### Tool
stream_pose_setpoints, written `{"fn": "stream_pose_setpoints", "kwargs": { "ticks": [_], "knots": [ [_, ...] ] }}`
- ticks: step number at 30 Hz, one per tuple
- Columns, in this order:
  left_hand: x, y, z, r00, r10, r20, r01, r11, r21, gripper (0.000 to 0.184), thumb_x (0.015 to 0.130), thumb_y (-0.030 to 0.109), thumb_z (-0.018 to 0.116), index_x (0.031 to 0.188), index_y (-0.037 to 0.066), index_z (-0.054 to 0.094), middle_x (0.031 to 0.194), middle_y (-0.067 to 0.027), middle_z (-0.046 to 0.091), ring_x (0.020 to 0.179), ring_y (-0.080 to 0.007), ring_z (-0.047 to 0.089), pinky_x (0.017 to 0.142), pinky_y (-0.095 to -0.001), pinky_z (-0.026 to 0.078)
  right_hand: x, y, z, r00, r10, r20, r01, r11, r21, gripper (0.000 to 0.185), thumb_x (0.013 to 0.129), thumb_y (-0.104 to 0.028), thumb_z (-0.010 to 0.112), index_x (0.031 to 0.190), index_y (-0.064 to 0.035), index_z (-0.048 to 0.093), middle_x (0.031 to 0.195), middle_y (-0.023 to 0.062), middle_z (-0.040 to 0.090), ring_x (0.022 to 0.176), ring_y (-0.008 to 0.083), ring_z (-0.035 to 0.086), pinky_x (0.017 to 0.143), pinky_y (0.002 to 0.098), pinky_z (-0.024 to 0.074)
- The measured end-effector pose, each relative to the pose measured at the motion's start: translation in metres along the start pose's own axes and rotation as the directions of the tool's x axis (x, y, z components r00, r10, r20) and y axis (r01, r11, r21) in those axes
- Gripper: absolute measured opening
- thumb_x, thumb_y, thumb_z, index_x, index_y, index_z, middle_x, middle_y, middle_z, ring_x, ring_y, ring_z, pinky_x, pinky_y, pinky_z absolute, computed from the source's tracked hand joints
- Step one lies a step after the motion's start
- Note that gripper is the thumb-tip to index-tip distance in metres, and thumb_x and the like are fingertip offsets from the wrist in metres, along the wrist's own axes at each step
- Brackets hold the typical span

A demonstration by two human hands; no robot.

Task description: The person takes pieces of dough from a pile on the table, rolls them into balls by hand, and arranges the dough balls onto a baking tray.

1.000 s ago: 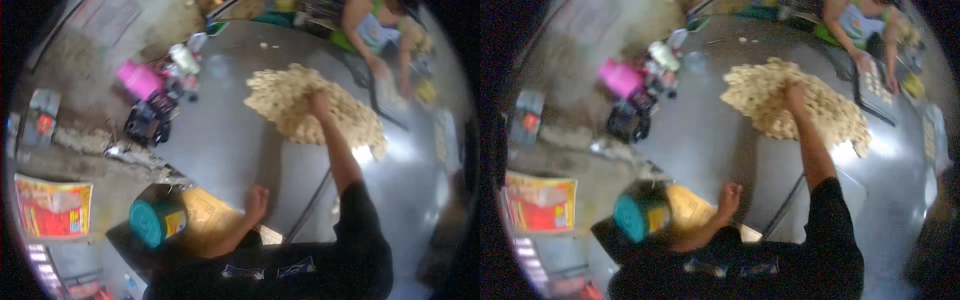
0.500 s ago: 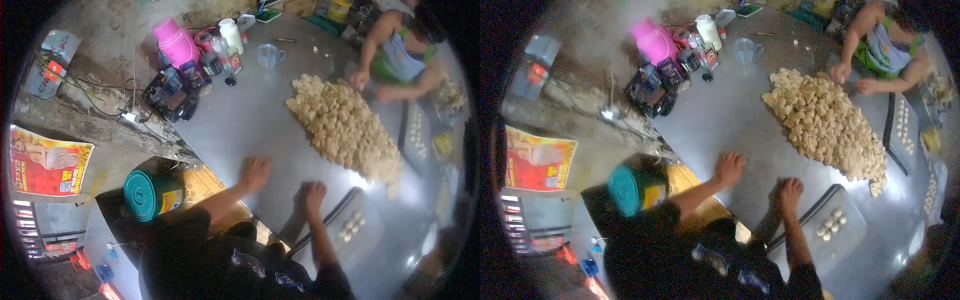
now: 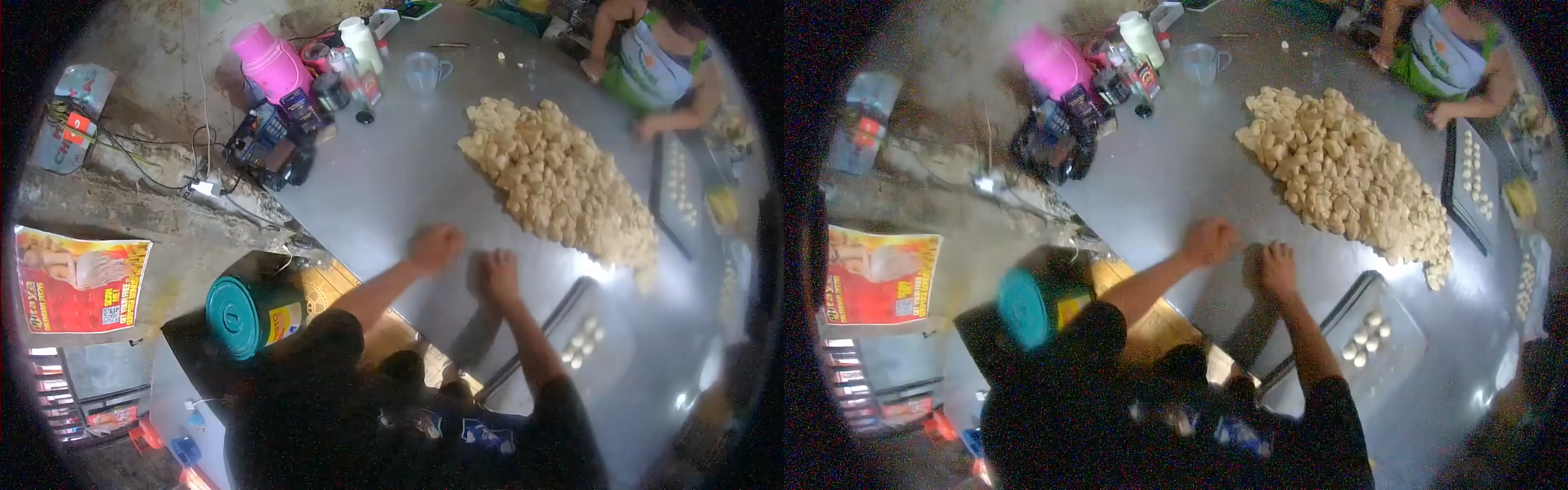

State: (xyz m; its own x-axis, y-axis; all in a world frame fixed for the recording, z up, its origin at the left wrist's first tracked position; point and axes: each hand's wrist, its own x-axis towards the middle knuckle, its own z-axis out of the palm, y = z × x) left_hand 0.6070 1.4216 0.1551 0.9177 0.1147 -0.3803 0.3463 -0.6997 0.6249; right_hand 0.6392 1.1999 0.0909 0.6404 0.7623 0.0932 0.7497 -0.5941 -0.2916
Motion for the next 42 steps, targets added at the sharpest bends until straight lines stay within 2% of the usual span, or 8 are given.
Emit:
{"fn": "stream_pose_setpoints", "kwargs": {
  "ticks": [14, 16, 19, 21, 23, 25, 32, 42],
  "knots": [
    [-0.017, -0.029, 0.024, 0.992, 0.098, -0.08, -0.098, 0.995, 0.008, 0.02, 0.087, 0.018, 0.047, 0.093, 0.005, 0.06, 0.08, -0.0155, 0.061, 0.086, -0.0307, 0.059, 0.076, -0.0393, 0.047, -0.019, 0.004, -0.01, 0.989, 0.118, 0.084, -0.124, 0.99, 0.073, 0.045, 0.077, -0.012, 0.051, 0.12, 0.0003, 0.046, 0.112, 0.0208, 0.048, 0.104, 0.0372, 0.045, 0.089, 0.0456, 0.037],
    [-0.023, -0.103, 0.063, 0.747, 0.628, -0.217, -0.3, 0.611, 0.732, 0.02, 0.087, 0.019, 0.048, 0.095, 0.006, 0.061, 0.076, -0.0151, 0.06, 0.086, -0.0306, 0.059, 0.076, -0.0393, 0.047, -0.053, 0.004, -0.014, 0.975, 0.202, 0.091, -0.208, 0.976, 0.062, 0.044, 0.077, -0.012, 0.051, 0.119, 0.0006, 0.046, 0.109, 0.0214, 0.048, 0.102, 0.0373, 0.045, 0.088, 0.0457, 0.0372],
    [-0.095, -0.074, 0.071, 0.955, 0.162, -0.248, -0.166, 0.986, 0.005, 0.02, 0.087, 0.014, 0.045, 0.096, 0.007, 0.062, 0.074, -0.0121, 0.06, 0.084, -0.0285, 0.059, 0.075, -0.0405, 0.046, -0.124, -0.018, 0.013, 0.938, 0.312, 0.15, -0.316, 0.949, 0.002, 0.043, 0.076, -0.012, 0.052, 0.117, 0.0014, 0.047, 0.109, 0.0235, 0.048, 0.104, 0.0384, 0.045, 0.089, 0.0468, 0.0371],
    [-0.078, -0.098, 0.154, 0.883, -0.093, -0.46, -0.318, 0.603, -0.732, 0.019, 0.086, 0.012, 0.046, 0.094, 0.005, 0.062, 0.081, -0.0132, 0.061, 0.087, -0.0301, 0.058, 0.078, -0.044, 0.045, -0.101, -0.039, 0.028, 0.98, 0.197, 0.015, -0.197, 0.98, 0.028, 0.044, 0.077, -0.012, 0.052, 0.118, 0.0012, 0.047, 0.112, 0.0239, 0.047, 0.106, 0.039, 0.045, 0.09, 0.0474, 0.0367],
    [-0.056, -0.026, 0.088, 0.648, 0.691, -0.321, -0.404, 0.669, 0.624, 0.019, 0.083, 0.015, 0.05, 0.095, 0.004, 0.061, 0.093, -0.0181, 0.059, 0.091, -0.0343, 0.056, 0.079, -0.0475, 0.043, -0.066, -0.053, 0.039, 0.996, 0.067, -0.065, -0.067, 0.998, 0.0, 0.044, 0.077, -0.013, 0.052, 0.118, 0.0001, 0.048, 0.117, 0.0244, 0.046, 0.111, 0.04, 0.043, 0.093, 0.0481, 0.0357],
    [-0.017, 0.004, 0.033, 0.996, 0.024, 0.087, -0.028, 0.998, 0.052, 0.047, 0.084, 0.033, 0.058, 0.119, 0.003, 0.047, 0.106, -0.0182, 0.055, 0.096, -0.0343, 0.055, 0.082, -0.0466, 0.044, -0.013, -0.034, 0.022, 0.995, 0.04, -0.09, -0.046, 0.996, -0.071, 0.033, 0.077, -0.015, 0.05, 0.107, -0.0023, 0.052, 0.109, 0.0209, 0.049, 0.102, 0.0375, 0.046, 0.089, 0.0468, 0.0366],
    [-0.066, -0.029, -0.002, 0.781, 0.56, -0.277, -0.506, 0.827, 0.244, 0.045, 0.077, 0.03, 0.069, 0.114, 0.009, 0.056, 0.099, -0.013, 0.058, 0.095, -0.0314, 0.054, 0.083, -0.0408, 0.044, -0.077, 0.005, -0.026, 0.936, 0.294, -0.191, -0.275, 0.954, 0.123, 0.017, 0.075, -0.015, 0.061, 0.086, -0.0023, 0.058, 0.087, 0.0122, 0.055, 0.082, 0.03, 0.053, 0.071, 0.0412, 0.0454],
    [-0.098, 0.13, 0.147, 0.915, 0.402, -0.035, -0.403, 0.905, -0.137, 0.025, 0.075, 0.014, 0.07, 0.098, 0.006, 0.063, 0.093, -0.0072, 0.059, 0.084, -0.0211, 0.058, 0.077, -0.0337, 0.049, -0.238, -0.032, -0.104, 0.548, 0.759, -0.351, -0.374, 0.598, 0.709, 0.03, 0.075, -0.006, 0.067, 0.105, -0.0059, 0.062, 0.099, 0.0125, 0.058, 0.08, 0.0216, 0.062, 0.072, 0.031, 0.0505]
  ]
}}
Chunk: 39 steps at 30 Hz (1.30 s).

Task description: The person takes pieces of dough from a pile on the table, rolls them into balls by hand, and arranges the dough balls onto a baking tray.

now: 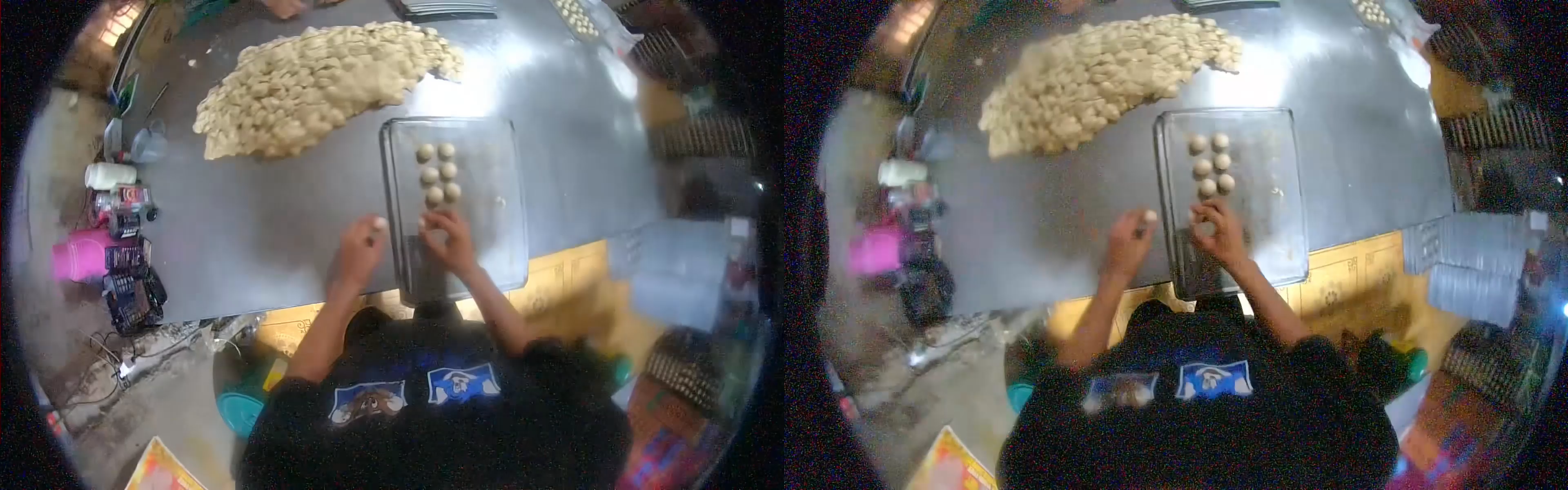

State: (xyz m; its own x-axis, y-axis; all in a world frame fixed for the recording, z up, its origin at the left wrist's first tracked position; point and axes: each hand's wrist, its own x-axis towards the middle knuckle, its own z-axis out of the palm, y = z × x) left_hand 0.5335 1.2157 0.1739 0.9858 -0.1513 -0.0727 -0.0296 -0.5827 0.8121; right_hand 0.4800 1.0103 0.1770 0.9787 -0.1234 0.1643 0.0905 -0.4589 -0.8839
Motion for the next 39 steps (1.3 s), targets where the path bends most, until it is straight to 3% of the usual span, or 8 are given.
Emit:
{"fn": "stream_pose_setpoints", "kwargs": {
  "ticks": [2, 8, 10, 15, 20, 26, 29, 39],
  "knots": [
    [-0.001, 0.039, 0.03, 0.866, 0.498, 0.04, -0.495, 0.845, 0.204, 0.024, 0.073, 0.018, 0.071, 0.094, 0.007, 0.064, 0.091, -0.0055, 0.06, 0.084, -0.0229, 0.056, 0.082, -0.0384, 0.042, -0.006, 0.009, -0.03, 0.998, 0.032, -0.061, -0.034, 0.999, -0.036, 0.03, 0.075, -0.005, 0.068, 0.105, -0.006, 0.062, 0.099, 0.0118, 0.059, 0.079, 0.0209, 0.062, 0.071, 0.0297, 0.0507],
    [0.003, 0.064, 0.095, 0.898, 0.412, 0.152, -0.432, 0.768, 0.472, 0.023, 0.071, 0.024, 0.071, 0.087, 0.009, 0.065, 0.089, -0.0035, 0.061, 0.088, -0.0221, 0.053, 0.079, -0.0371, 0.035, -0.008, 0.046, -0.06, 0.999, -0.038, -0.002, 0.037, 0.98, -0.194, 0.029, 0.073, -0.002, 0.069, 0.101, -0.005, 0.062, 0.098, 0.0123, 0.059, 0.084, 0.0264, 0.061, 0.073, 0.035, 0.0501],
    [0.0, 0.072, 0.092, 0.902, 0.419, 0.107, -0.42, 0.79, 0.446, 0.022, 0.072, 0.025, 0.071, 0.086, 0.01, 0.065, 0.089, -0.0033, 0.061, 0.088, -0.0226, 0.053, 0.079, -0.0377, 0.035, -0.005, 0.049, -0.06, 0.984, 0.17, 0.054, -0.167, 0.984, -0.055, 0.026, 0.073, -0.005, 0.068, 0.098, -0.0034, 0.062, 0.095, 0.0126, 0.058, 0.087, 0.0309, 0.058, 0.076, 0.0384, 0.048],
    [0.028, 0.084, 0.079, 0.919, 0.386, -0.086, -0.327, 0.863, 0.384, 0.019, 0.074, 0.026, 0.068, 0.086, 0.011, 0.067, 0.089, -0.0029, 0.062, 0.088, -0.0239, 0.053, 0.078, -0.0393, 0.037, 0.021, 0.046, -0.063, 0.994, -0.102, -0.024, 0.095, 0.973, -0.21, 0.024, 0.073, -0.01, 0.068, 0.095, -0.0036, 0.062, 0.094, 0.0121, 0.058, 0.088, 0.0319, 0.055, 0.077, 0.0388, 0.0455],
    [0.05, 0.055, 0.083, 0.864, 0.474, 0.171, -0.502, 0.781, 0.372, 0.024, 0.073, 0.028, 0.069, 0.09, 0.011, 0.067, 0.085, -0.0037, 0.063, 0.085, -0.0255, 0.054, 0.078, -0.0402, 0.038, 0.062, 0.022, -0.059, 0.987, -0.161, -0.015, 0.156, 0.971, -0.181, 0.021, 0.072, -0.01, 0.068, 0.092, -0.005, 0.063, 0.094, 0.0113, 0.058, 0.088, 0.0303, 0.054, 0.075, 0.0382, 0.0443],
    [0.104, 0.045, 0.051, 0.785, 0.615, -0.073, -0.562, 0.756, 0.336, 0.018, 0.08, 0.028, 0.065, 0.081, 0.01, 0.069, 0.074, -0.0088, 0.061, 0.075, -0.028, 0.056, 0.07, -0.0414, 0.04, 0.035, 0.036, -0.09, 0.988, -0.086, -0.126, 0.055, 0.971, -0.231, 0.015, 0.073, -0.007, 0.068, 0.088, -0.0058, 0.064, 0.09, 0.012, 0.058, 0.084, 0.0293, 0.053, 0.072, 0.037, 0.0438],
    [0.198, 0.061, 0.002, 0.879, 0.367, -0.304, -0.21, 0.872, 0.443, 0.02, 0.076, 0.024, 0.06, 0.072, 0.005, 0.063, 0.077, -0.0137, 0.06, 0.077, -0.0329, 0.056, 0.071, -0.0472, 0.041, 0.01, 0.037, -0.094, 0.988, -0.015, -0.152, -0.025, 0.967, -0.255, 0.013, 0.074, -0.007, 0.068, 0.086, -0.0056, 0.064, 0.087, 0.012, 0.057, 0.082, 0.0291, 0.053, 0.072, 0.0366, 0.0438],
    [0.338, 0.032, -0.018, 0.907, 0.227, -0.354, -0.017, 0.861, 0.508, 0.026, 0.081, 0.029, 0.058, 0.097, 0.01, 0.065, 0.12, -0.0136, 0.048, 0.112, -0.0302, 0.044, 0.092, -0.0401, 0.039, -0.018, -0.001, -0.081, 0.946, 0.146, -0.29, -0.243, 0.911, -0.333, 0.006, 0.076, -0.005, 0.067, 0.081, -0.0043, 0.062, 0.082, 0.0102, 0.058, 0.081, 0.0268, 0.055, 0.072, 0.035, 0.0442]
  ]
}}
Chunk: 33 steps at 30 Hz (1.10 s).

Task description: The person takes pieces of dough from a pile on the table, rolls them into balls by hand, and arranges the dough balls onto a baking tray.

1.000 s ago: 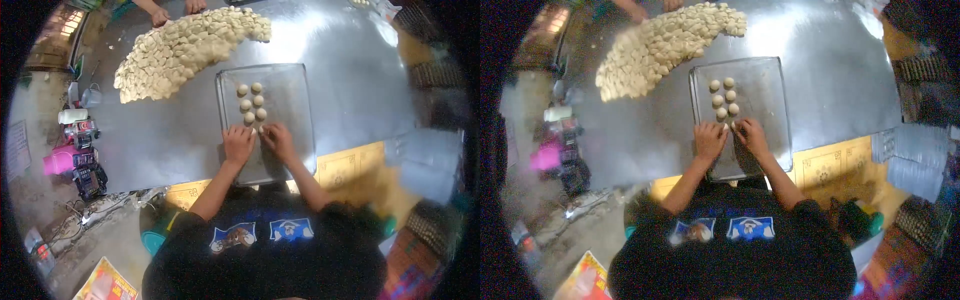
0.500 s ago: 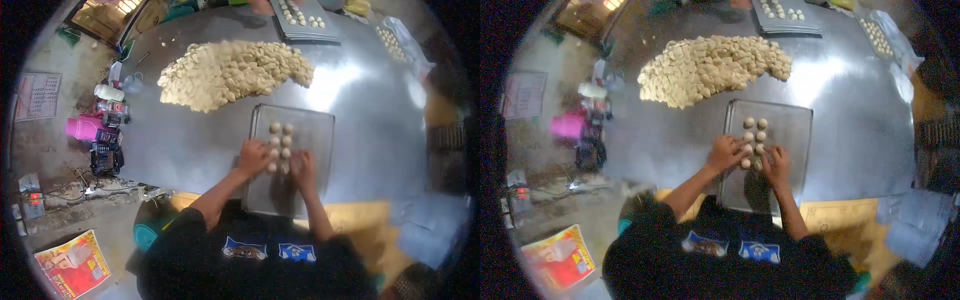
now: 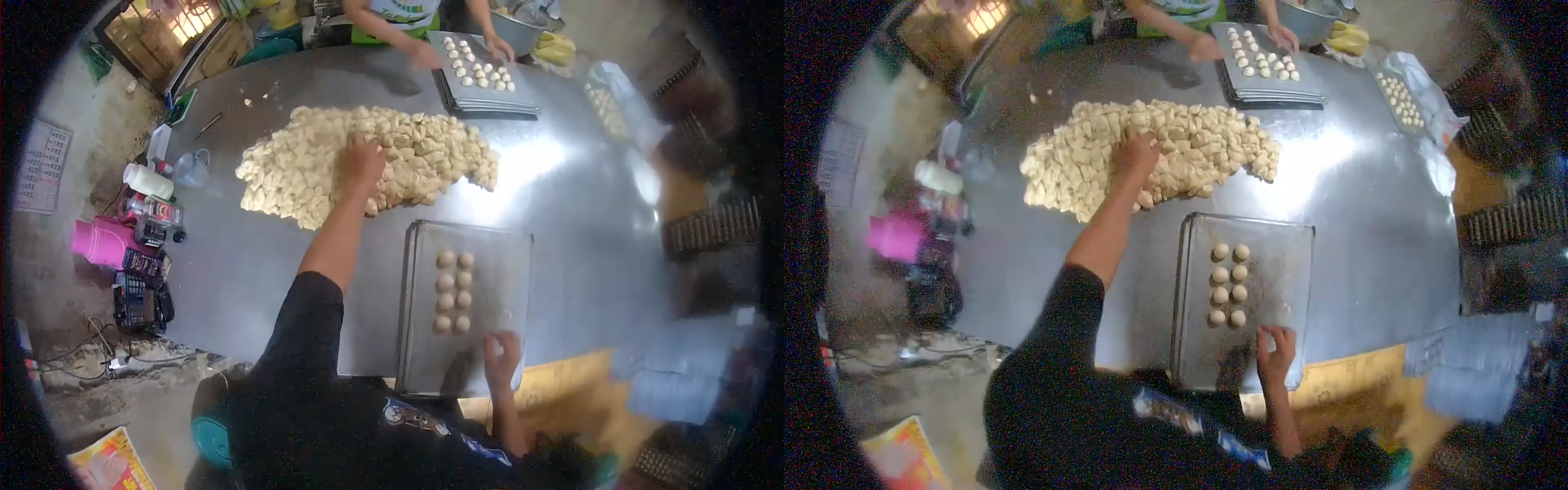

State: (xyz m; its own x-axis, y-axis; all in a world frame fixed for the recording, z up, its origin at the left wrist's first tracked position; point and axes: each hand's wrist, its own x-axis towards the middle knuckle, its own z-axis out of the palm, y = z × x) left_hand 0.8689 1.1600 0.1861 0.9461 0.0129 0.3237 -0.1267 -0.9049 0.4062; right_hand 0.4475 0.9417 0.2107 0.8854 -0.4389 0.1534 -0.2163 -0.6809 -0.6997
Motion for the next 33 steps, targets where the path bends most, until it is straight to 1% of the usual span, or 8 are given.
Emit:
{"fn": "stream_pose_setpoints", "kwargs": {
  "ticks": [5, 9, 11, 19, 25, 27, 30, 33],
  "knots": [
    [0.004, -0.013, -0.012, 0.972, 0.166, 0.165, -0.201, 0.952, 0.232, 0.027, 0.083, 0.026, 0.056, 0.098, 0.006, 0.064, 0.117, -0.0148, 0.052, 0.114, -0.0318, 0.043, 0.095, -0.0413, 0.037, 0.005, -0.01, 0.007, 0.997, -0.07, -0.018, 0.071, 0.995, 0.074, 0.007, 0.076, -0.004, 0.066, 0.081, -0.0032, 0.062, 0.081, 0.0107, 0.059, 0.079, 0.0261, 0.055, 0.071, 0.0337, 0.0448],
    [-0.065, -0.06, -0.065, 0.997, 0.04, 0.062, -0.01, 0.908, -0.419, 0.023, 0.085, 0.021, 0.059, 0.096, 0.002, 0.063, 0.089, -0.0117, 0.063, 0.088, -0.0279, 0.059, 0.08, -0.0399, 0.046, 0.02, -0.023, 0.017, 0.999, -0.028, -0.032, 0.033, 0.982, 0.184, 0.008, 0.077, -0.004, 0.067, 0.082, -0.0017, 0.061, 0.079, 0.0109, 0.059, 0.073, 0.0223, 0.057, 0.067, 0.0317, 0.0458],
    [-0.116, -0.093, -0.066, 0.963, -0.239, 0.126, 0.252, 0.625, -0.739, 0.022, 0.086, 0.024, 0.061, 0.093, 0.003, 0.063, 0.08, -0.0063, 0.063, 0.071, -0.0186, 0.059, 0.068, -0.0329, 0.047, 0.037, -0.034, 0.036, 0.999, -0.039, 0.023, 0.031, 0.965, 0.261, 0.009, 0.078, -0.005, 0.067, 0.083, -0.0013, 0.062, 0.079, 0.011, 0.059, 0.072, 0.0213, 0.057, 0.065, 0.0315, 0.0459],
    [-0.305, -0.117, -0.154, 0.753, -0.587, 0.297, 0.635, 0.531, -0.561, 0.025, 0.087, 0.025, 0.062, 0.078, 0.002, 0.061, 0.07, -0.0023, 0.058, 0.064, -0.0106, 0.049, 0.061, -0.027, 0.041, 0.221, -0.154, 0.16, 0.858, -0.362, 0.364, 0.258, 0.917, 0.305, 0.027, 0.083, -0.021, 0.062, 0.098, 0.0012, 0.061, 0.087, 0.0197, 0.06, 0.077, 0.0316, 0.059, 0.071, 0.0387, 0.0477],
    [-0.375, -0.114, -0.202, 0.727, -0.645, 0.237, 0.661, 0.562, -0.497, 0.023, 0.083, 0.025, 0.066, 0.083, 0.002, 0.062, 0.073, -0.0041, 0.06, 0.066, -0.0112, 0.052, 0.062, -0.027, 0.044, 0.346, -0.203, 0.289, 0.72, -0.689, -0.089, 0.681, 0.674, 0.287, 0.021, 0.081, -0.013, 0.057, 0.098, -0.0015, 0.061, 0.092, 0.0212, 0.06, 0.084, 0.0381, 0.059, 0.077, 0.0468, 0.0442],
    [-0.388, -0.119, -0.203, 0.763, -0.625, 0.163, 0.596, 0.583, -0.552, 0.014, 0.084, 0.013, 0.065, 0.079, 0.001, 0.061, 0.069, -0.0032, 0.06, 0.066, -0.0085, 0.052, 0.061, -0.0236, 0.043, 0.347, -0.22, 0.279, 0.661, -0.606, 0.442, 0.715, 0.687, -0.127, 0.018, 0.08, -0.011, 0.057, 0.095, -0.0012, 0.061, 0.093, 0.0211, 0.061, 0.085, 0.037, 0.059, 0.075, 0.0455, 0.0455],
    [-0.396, -0.132, -0.206, 0.76, -0.629, 0.161, 0.587, 0.56, -0.585, 0.015, 0.082, 0.014, 0.068, 0.08, 0.0, 0.062, 0.07, -0.0028, 0.06, 0.065, -0.008, 0.051, 0.06, -0.0238, 0.044, 0.336, -0.208, 0.297, 0.788, -0.583, 0.197, 0.606, 0.792, -0.075, 0.015, 0.08, -0.008, 0.057, 0.091, 0.0018, 0.06, 0.078, 0.0165, 0.064, 0.071, 0.0285, 0.062, 0.065, 0.0368, 0.0475],
    [-0.372, -0.133, -0.208, 0.763, -0.637, 0.11, 0.558, 0.564, -0.608, 0.017, 0.082, 0.016, 0.068, 0.081, 0.0, 0.062, 0.071, -0.0022, 0.061, 0.066, -0.0078, 0.052, 0.061, -0.0235, 0.044, 0.272, -0.211, 0.24, 0.869, -0.327, 0.372, 0.092, 0.844, 0.528, 0.017, 0.085, -0.016, 0.06, 0.086, 0.0004, 0.058, 0.075, 0.007, 0.06, 0.065, 0.0142, 0.056, 0.058, 0.029, 0.0451]
  ]
}}
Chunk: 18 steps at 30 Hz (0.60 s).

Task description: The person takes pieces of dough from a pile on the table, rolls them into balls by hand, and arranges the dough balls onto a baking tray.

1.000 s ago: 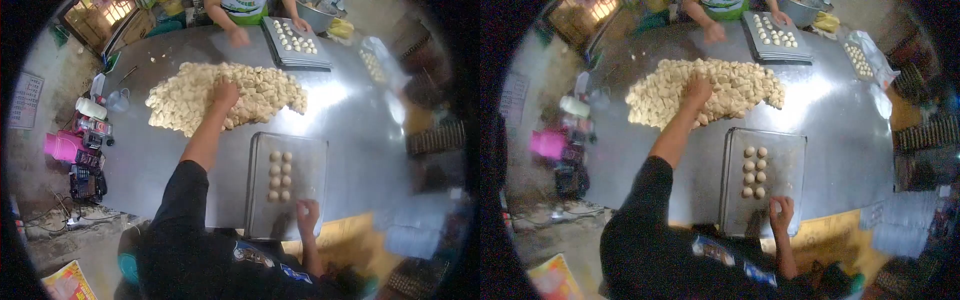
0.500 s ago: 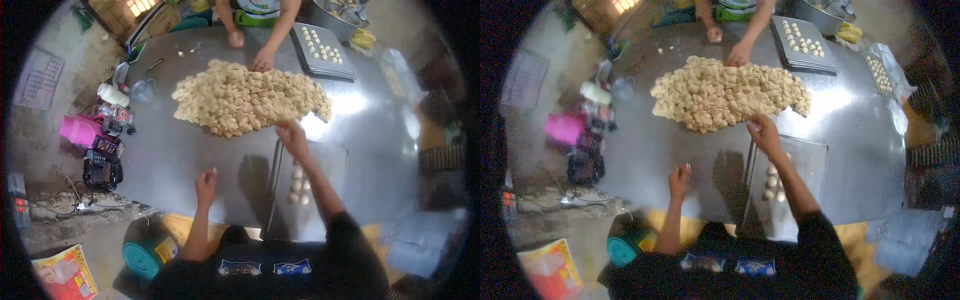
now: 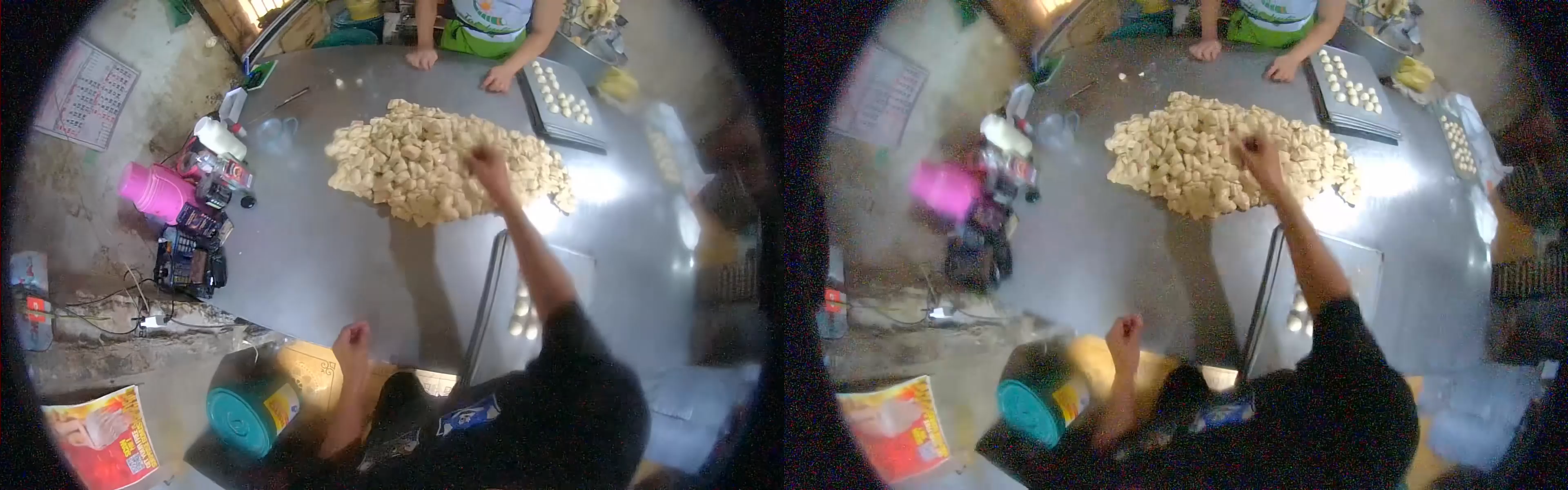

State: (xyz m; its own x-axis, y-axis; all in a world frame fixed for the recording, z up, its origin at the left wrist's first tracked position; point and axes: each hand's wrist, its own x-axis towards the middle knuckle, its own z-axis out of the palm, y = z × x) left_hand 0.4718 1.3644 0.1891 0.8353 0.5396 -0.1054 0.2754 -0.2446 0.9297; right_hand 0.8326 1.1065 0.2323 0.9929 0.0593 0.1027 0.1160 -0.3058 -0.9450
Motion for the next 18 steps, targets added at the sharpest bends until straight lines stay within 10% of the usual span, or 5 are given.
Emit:
{"fn": "stream_pose_setpoints", "kwargs": {
  "ticks": [4, 8, 9, 11, 18],
  "knots": [
    [0.075, 0.059, 0.062, 0.986, 0.126, 0.109, -0.143, 0.978, 0.154, 0.023, 0.086, 0.021, 0.063, 0.088, -0.002, 0.065, 0.071, -0.0076, 0.062, 0.064, -0.0116, 0.055, 0.064, -0.0268, 0.046, -0.179, 0.005, -0.01, 0.977, 0.145, -0.154, -0.049, 0.863, 0.503, 0.028, 0.093, -0.032, 0.05, 0.089, -0.0048, 0.054, 0.084, 0.0035, 0.052, 0.073, 0.0107, 0.05, 0.061, 0.0246, 0.0426],
    [0.187, 0.121, 0.197, 0.768, 0.628, 0.121, -0.634, 0.773, 0.007, 0.022, 0.087, 0.021, 0.057, 0.093, 0.001, 0.063, 0.073, -0.017, 0.06, 0.066, -0.0316, 0.058, 0.06, -0.0386, 0.045, -0.361, 0.029, -0.02, 0.938, 0.315, -0.145, -0.344, 0.896, -0.28, 0.036, 0.095, -0.034, 0.043, 0.106, -0.003, 0.057, 0.106, 0.0117, 0.057, 0.095, 0.0225, 0.051, 0.085, 0.0377, 0.0411],
    [0.198, 0.156, 0.22, 0.812, 0.542, 0.217, -0.555, 0.832, -0.002, 0.022, 0.087, 0.022, 0.056, 0.091, 0.001, 0.062, 0.074, -0.0176, 0.058, 0.069, -0.035, 0.057, 0.062, -0.0394, 0.045, -0.386, 0.021, -0.019, 0.588, 0.805, -0.079, -0.721, 0.565, 0.4, 0.028, 0.094, -0.027, 0.049, 0.098, -0.0021, 0.058, 0.088, 0.0073, 0.059, 0.085, 0.0178, 0.053, 0.076, 0.0321, 0.0429],
    [0.249, 0.164, 0.288, 0.684, 0.711, 0.163, -0.729, 0.667, 0.151, 0.022, 0.086, 0.021, 0.057, 0.09, 0.0, 0.063, 0.075, -0.0187, 0.06, 0.072, -0.0328, 0.06, 0.063, -0.0387, 0.047, -0.451, 0.054, -0.015, 0.89, 0.365, -0.275, -0.36, 0.93, 0.069, 0.024, 0.092, -0.027, 0.053, 0.088, -0.0029, 0.055, 0.072, 0.0027, 0.052, 0.072, 0.0125, 0.049, 0.067, 0.0263, 0.0421],
    [0.246, 0.212, 0.313, 0.85, 0.308, 0.427, -0.471, 0.808, 0.355, 0.017, 0.084, 0.017, 0.057, 0.088, 0.0, 0.059, 0.074, -0.016, 0.059, 0.072, -0.0323, 0.06, 0.068, -0.0417, 0.049, -0.434, -0.008, -0.069, 0.738, 0.592, -0.324, -0.376, 0.759, 0.531, 0.013, 0.087, -0.016, 0.059, 0.082, -0.0078, 0.05, 0.067, 0.0011, 0.048, 0.061, 0.0115, 0.047, 0.056, 0.0272, 0.0403]
  ]
}}
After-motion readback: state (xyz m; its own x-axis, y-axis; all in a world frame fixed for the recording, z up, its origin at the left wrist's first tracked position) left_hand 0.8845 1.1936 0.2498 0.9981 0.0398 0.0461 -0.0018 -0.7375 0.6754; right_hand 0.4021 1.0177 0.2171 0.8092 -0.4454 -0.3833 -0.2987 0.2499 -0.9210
